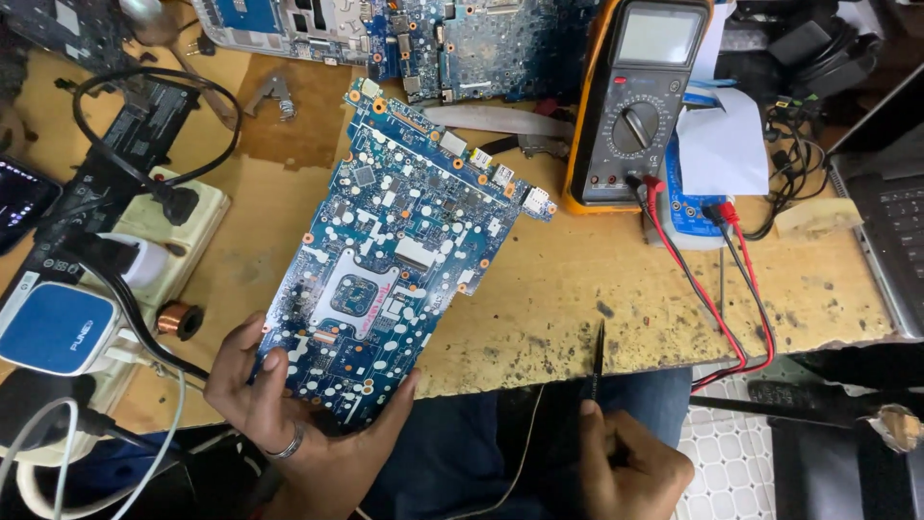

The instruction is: The person is inspecting a laptop motherboard with a multimeter and tweezers, likely identifying components for desoldering or repair.

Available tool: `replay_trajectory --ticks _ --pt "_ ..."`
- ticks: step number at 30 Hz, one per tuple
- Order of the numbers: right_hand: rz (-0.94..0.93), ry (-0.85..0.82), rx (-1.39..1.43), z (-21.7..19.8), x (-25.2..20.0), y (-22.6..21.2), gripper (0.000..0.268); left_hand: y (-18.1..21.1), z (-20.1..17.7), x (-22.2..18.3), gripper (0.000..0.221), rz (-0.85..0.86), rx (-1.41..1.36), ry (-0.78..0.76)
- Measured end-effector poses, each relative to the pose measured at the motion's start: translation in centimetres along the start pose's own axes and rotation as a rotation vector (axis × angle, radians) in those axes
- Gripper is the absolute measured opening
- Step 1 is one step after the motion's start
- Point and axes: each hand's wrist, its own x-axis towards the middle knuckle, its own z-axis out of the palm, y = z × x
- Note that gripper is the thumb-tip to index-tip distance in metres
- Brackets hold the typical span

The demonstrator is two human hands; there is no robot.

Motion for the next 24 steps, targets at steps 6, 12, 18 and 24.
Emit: replay_trajectory --ticks 6,12,18,24 --pt "0.029 0.111 -0.087 -0.9 -0.1 3.2 0.047 0.0 -0.1 0.4 0.099 0.024 0.036 -0.032" --pt "0.034 0.153 -0.143 -1.8 0.5 2.9 0.046 -20.3 1.9 -10.3 0.026 -0.44 -0.269 0.12" --pt "-0.005 0.068 -0.043 -1.2 0.2 2.2 0.048 -11.8 3.8 -1.1 0.1 0.027 0.018 0.026" --pt "0.062 -0.029 -0.042 -1.5 1.2 3.8 0.052 -23.9 1.3 -11.4 0.025 -0.273 -0.265 0.079"
